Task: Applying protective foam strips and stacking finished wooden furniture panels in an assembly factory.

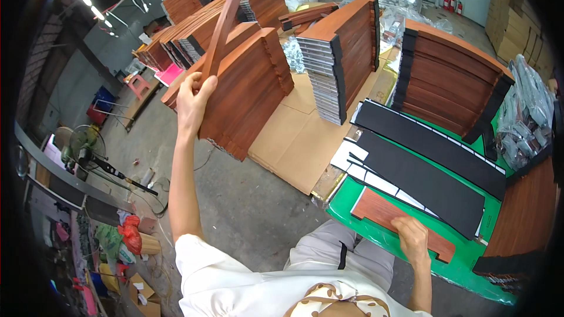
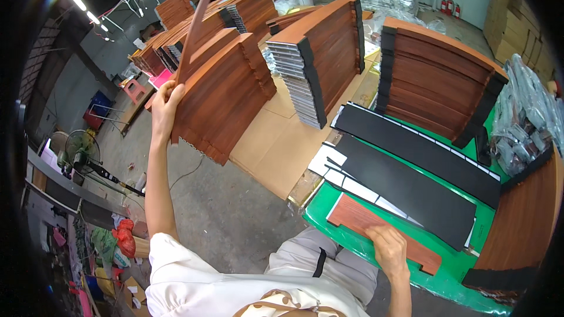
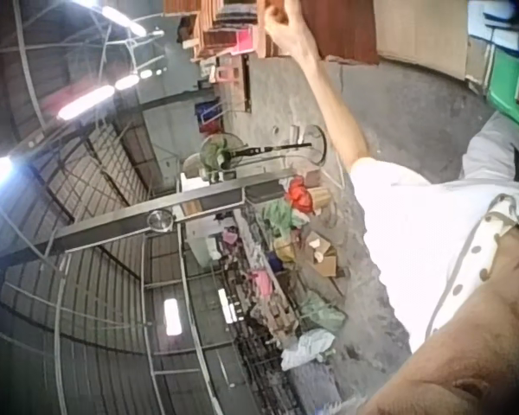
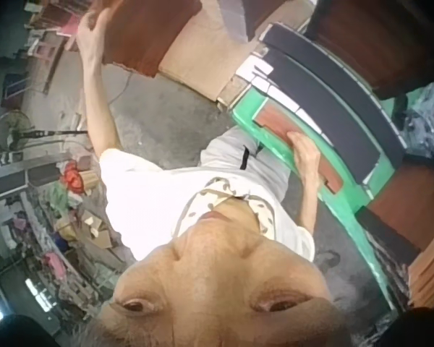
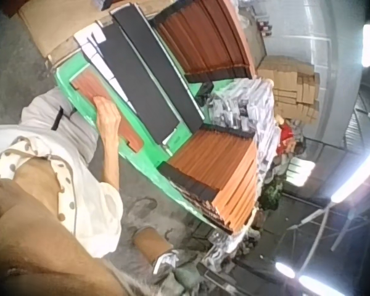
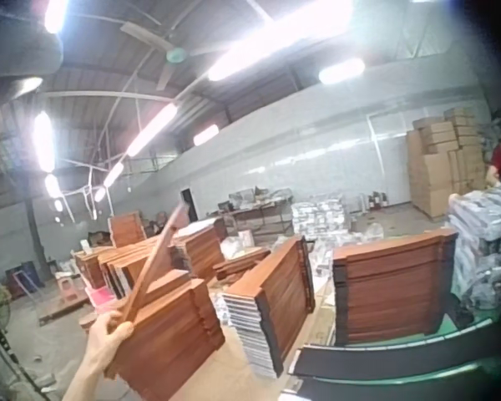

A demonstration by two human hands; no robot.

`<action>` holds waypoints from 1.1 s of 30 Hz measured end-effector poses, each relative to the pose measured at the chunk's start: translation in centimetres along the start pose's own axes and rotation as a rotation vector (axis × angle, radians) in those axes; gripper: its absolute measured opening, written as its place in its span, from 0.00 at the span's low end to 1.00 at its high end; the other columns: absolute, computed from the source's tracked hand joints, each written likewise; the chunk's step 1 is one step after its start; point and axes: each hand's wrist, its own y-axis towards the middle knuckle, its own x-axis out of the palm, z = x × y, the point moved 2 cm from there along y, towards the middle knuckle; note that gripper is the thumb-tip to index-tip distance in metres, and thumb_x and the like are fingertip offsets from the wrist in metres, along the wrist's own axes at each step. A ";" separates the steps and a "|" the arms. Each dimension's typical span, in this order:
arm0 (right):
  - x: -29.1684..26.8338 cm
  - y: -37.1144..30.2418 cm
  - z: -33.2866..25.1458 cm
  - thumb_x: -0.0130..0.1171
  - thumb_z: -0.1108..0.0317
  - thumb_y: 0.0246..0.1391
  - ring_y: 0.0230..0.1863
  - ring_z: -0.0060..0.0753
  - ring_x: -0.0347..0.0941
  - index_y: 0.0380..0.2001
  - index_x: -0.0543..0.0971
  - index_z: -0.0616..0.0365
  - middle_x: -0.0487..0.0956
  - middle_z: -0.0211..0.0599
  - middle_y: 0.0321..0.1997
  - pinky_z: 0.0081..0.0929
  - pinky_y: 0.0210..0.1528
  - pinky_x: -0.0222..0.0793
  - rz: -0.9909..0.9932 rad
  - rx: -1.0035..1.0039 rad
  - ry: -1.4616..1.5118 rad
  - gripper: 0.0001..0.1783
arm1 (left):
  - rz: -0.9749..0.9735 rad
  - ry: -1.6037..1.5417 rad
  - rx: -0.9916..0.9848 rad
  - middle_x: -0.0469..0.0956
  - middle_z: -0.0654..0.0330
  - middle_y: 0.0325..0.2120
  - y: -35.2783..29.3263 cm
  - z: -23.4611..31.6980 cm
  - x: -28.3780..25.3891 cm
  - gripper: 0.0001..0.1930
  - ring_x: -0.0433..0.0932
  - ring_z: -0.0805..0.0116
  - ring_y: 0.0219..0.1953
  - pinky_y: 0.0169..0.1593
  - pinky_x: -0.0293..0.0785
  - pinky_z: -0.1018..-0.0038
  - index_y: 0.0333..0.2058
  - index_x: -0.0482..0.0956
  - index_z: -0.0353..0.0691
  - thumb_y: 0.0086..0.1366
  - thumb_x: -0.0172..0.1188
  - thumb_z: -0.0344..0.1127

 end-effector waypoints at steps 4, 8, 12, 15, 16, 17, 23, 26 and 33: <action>-1.1 3.5 -3.1 0.61 0.78 0.35 0.40 0.40 0.76 0.33 0.81 0.56 0.80 0.37 0.37 0.40 0.44 0.72 0.180 -0.210 -0.115 0.15 | -0.465 -0.634 0.043 0.69 0.65 0.31 -7.3 6.0 1.6 0.24 0.67 0.78 0.32 0.37 0.66 0.80 0.46 0.72 0.31 0.56 0.60 0.43; -1.3 5.1 -7.0 0.61 0.67 0.43 0.56 0.35 0.68 0.43 0.79 0.42 0.76 0.26 0.49 0.56 0.61 0.54 0.257 -0.447 -0.359 0.19 | -1.154 -0.663 -0.107 0.73 0.58 0.34 -15.5 9.7 5.2 0.29 0.72 0.72 0.36 0.40 0.70 0.75 0.47 0.71 0.29 0.53 0.63 0.46; -1.4 4.3 -6.2 0.59 0.65 0.45 0.51 0.32 0.71 0.43 0.78 0.44 0.76 0.27 0.47 0.56 0.60 0.56 0.070 -0.215 -0.576 0.18 | -1.589 -0.514 0.083 0.73 0.50 0.38 -21.4 12.9 10.6 0.33 0.73 0.64 0.41 0.46 0.69 0.70 0.49 0.71 0.30 0.50 0.65 0.50; -2.1 2.0 -4.2 0.59 0.67 0.39 0.42 0.32 0.74 0.38 0.79 0.50 0.77 0.29 0.39 0.43 0.49 0.67 -0.045 -0.087 -0.499 0.17 | -1.718 -0.499 0.236 0.74 0.47 0.41 -24.5 14.3 13.1 0.33 0.73 0.59 0.43 0.49 0.68 0.68 0.48 0.71 0.28 0.53 0.62 0.53; -2.4 2.2 -4.1 0.58 0.70 0.35 0.34 0.32 0.73 0.34 0.79 0.55 0.76 0.31 0.33 0.32 0.38 0.69 0.004 -0.114 -0.491 0.15 | -1.798 -0.568 0.232 0.74 0.48 0.41 -24.9 14.3 14.1 0.30 0.73 0.60 0.43 0.49 0.68 0.68 0.49 0.71 0.29 0.57 0.57 0.51; -2.6 1.8 -3.6 0.58 0.70 0.35 0.34 0.32 0.73 0.34 0.79 0.55 0.76 0.31 0.33 0.32 0.38 0.69 -0.005 -0.097 -0.497 0.15 | -1.877 -0.641 0.227 0.74 0.49 0.41 -25.0 14.4 15.3 0.27 0.73 0.60 0.43 0.50 0.68 0.68 0.49 0.71 0.31 0.62 0.52 0.50; -2.8 -1.4 0.9 0.60 0.77 0.38 0.33 0.36 0.73 0.35 0.78 0.58 0.77 0.35 0.32 0.31 0.35 0.69 0.052 0.255 -0.450 0.16 | -1.469 -0.909 -0.079 0.76 0.57 0.41 -23.6 10.6 18.3 0.23 0.73 0.67 0.44 0.50 0.68 0.71 0.50 0.73 0.37 0.67 0.45 0.49; -2.3 -1.8 2.1 0.61 0.77 0.40 0.33 0.35 0.73 0.36 0.78 0.58 0.77 0.34 0.32 0.31 0.35 0.68 0.027 0.270 -0.433 0.15 | -1.286 -0.922 0.060 0.76 0.57 0.40 -25.0 10.0 18.4 0.20 0.73 0.67 0.42 0.48 0.68 0.72 0.48 0.74 0.35 0.61 0.56 0.42; -2.0 -1.3 2.6 0.61 0.76 0.40 0.35 0.35 0.73 0.37 0.78 0.58 0.77 0.33 0.33 0.31 0.38 0.68 -0.045 0.271 -0.399 0.16 | -1.033 -0.813 0.264 0.77 0.56 0.37 -26.4 9.8 18.4 0.15 0.76 0.63 0.38 0.42 0.72 0.73 0.41 0.77 0.34 0.53 0.64 0.26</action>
